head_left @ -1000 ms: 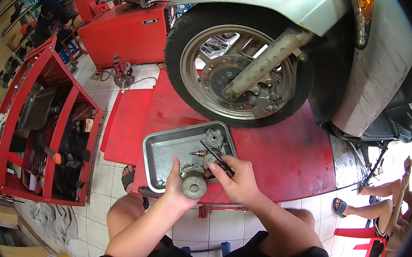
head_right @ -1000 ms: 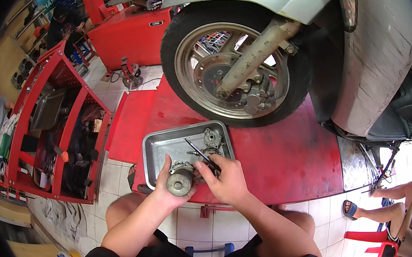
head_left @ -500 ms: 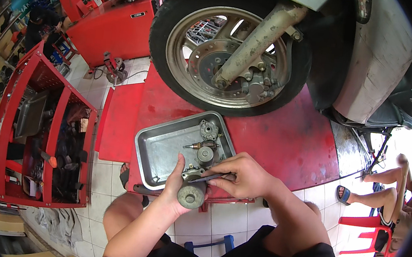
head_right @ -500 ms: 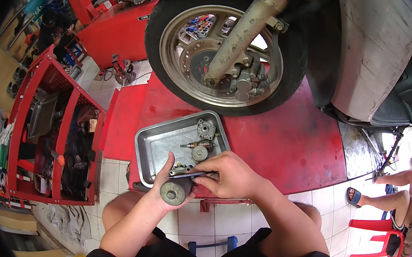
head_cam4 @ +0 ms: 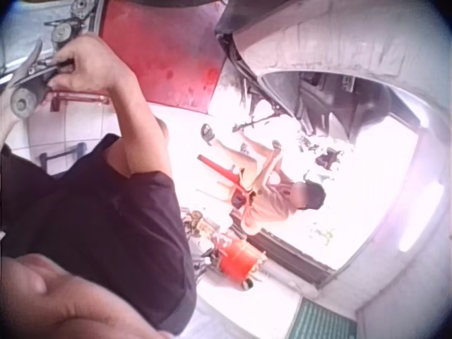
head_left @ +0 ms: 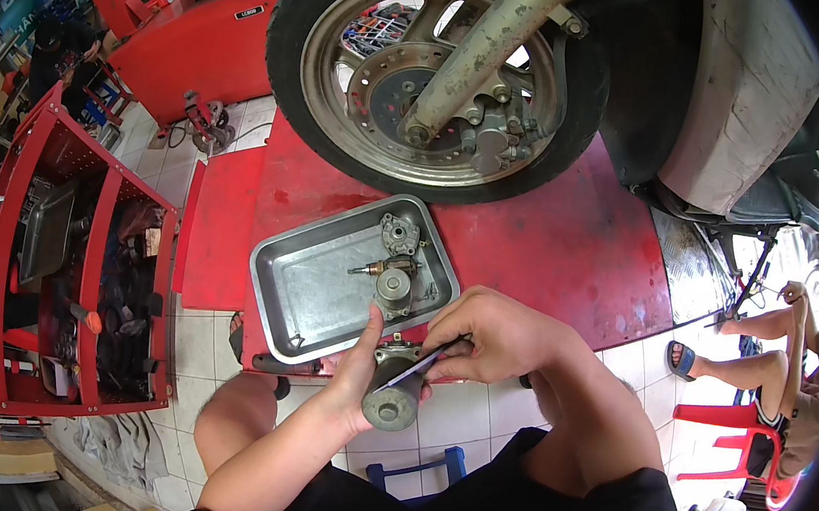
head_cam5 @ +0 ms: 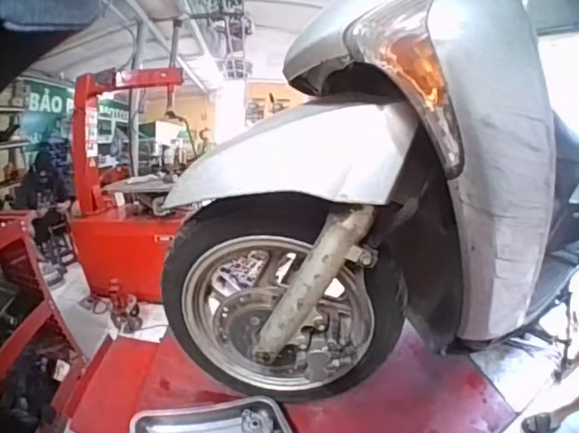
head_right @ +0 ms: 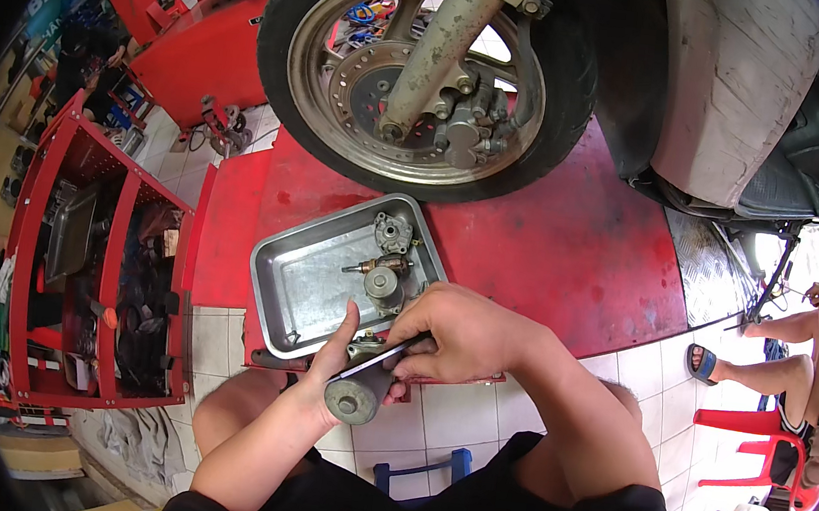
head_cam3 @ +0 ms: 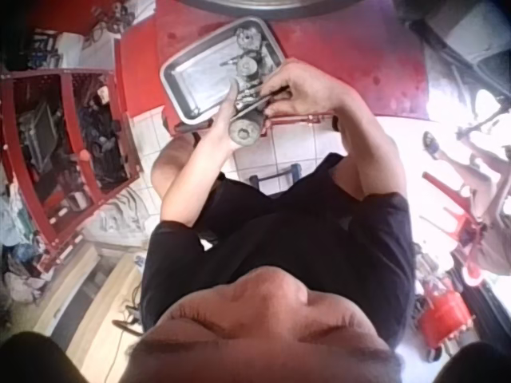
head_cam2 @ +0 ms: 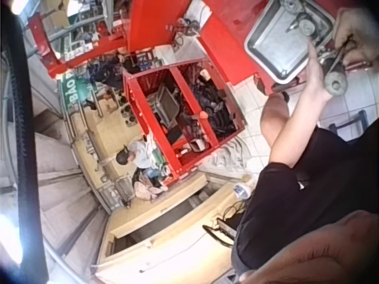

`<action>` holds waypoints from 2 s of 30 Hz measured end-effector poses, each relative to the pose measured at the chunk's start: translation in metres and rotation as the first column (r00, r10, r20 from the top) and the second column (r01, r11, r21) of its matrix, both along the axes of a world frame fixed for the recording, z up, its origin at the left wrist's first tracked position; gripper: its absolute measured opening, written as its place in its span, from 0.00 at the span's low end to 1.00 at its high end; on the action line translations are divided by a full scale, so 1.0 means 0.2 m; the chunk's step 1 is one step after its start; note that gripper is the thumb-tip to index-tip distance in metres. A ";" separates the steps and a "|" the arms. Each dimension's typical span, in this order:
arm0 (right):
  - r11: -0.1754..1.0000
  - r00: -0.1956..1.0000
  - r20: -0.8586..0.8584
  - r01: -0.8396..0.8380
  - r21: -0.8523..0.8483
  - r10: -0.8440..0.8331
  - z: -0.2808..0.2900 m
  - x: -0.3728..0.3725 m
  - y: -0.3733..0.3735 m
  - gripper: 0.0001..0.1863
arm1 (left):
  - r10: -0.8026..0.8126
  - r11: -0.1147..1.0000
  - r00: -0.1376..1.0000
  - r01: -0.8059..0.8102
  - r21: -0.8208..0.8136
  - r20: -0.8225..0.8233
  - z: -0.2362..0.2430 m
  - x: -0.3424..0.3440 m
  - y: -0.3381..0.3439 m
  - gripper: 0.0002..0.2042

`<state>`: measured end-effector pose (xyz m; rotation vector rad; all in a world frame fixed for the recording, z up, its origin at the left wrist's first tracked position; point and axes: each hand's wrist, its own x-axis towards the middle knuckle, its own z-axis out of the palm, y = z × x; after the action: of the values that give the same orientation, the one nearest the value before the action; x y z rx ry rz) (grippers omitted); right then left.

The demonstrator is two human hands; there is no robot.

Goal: The person sits on a low stool in a workshop and disassembles a scooter starter motor. They remove the outer casing and use a screwdriver to manipulate internal components, placing the disassembled parts into a metal tray.

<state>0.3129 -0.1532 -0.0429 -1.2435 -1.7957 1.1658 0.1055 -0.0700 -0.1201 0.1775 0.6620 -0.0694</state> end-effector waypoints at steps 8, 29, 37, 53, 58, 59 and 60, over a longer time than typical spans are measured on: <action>1.000 0.994 0.106 -0.008 0.008 0.007 0.02 -0.01 0.00 0.14 | 0.012 0.999 1.000 -0.011 -0.032 0.029 -0.04 0.00 -0.02 0.42; 0.752 0.777 -0.033 0.618 0.229 -0.629 0.10 -0.02 -0.04 0.11 | 0.360 0.933 0.930 -0.358 0.030 -0.071 0.06 0.01 0.05 0.43; 0.698 0.701 -0.286 0.704 0.131 -0.654 0.19 -0.20 -0.14 0.10 | 0.542 0.825 0.840 -0.527 0.206 -0.018 0.01 -0.03 0.07 0.41; 0.755 0.921 -0.101 0.368 0.542 -0.376 0.17 -0.24 -0.14 0.11 | 0.511 0.850 0.858 -0.495 0.181 -0.051 0.04 -0.01 0.05 0.44; 0.742 0.929 -0.066 0.333 0.582 -0.365 0.19 -0.26 -0.14 0.13 | 0.509 0.847 0.860 -0.493 0.197 -0.035 0.04 -0.01 0.05 0.43; 0.740 0.928 -0.061 0.331 0.585 -0.367 0.20 -0.26 -0.15 0.13 | 0.502 0.853 0.865 -0.489 0.184 -0.027 0.03 -0.02 0.05 0.43; 0.739 0.928 -0.057 0.329 0.589 -0.368 0.20 -0.26 -0.15 0.14 | 0.495 0.858 0.869 -0.485 0.171 -0.018 0.02 -0.02 0.05 0.43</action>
<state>0.2612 -0.1833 -0.0029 -1.1629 -1.6788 0.3041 0.1020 -0.0601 -0.1156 0.1578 0.7582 0.4762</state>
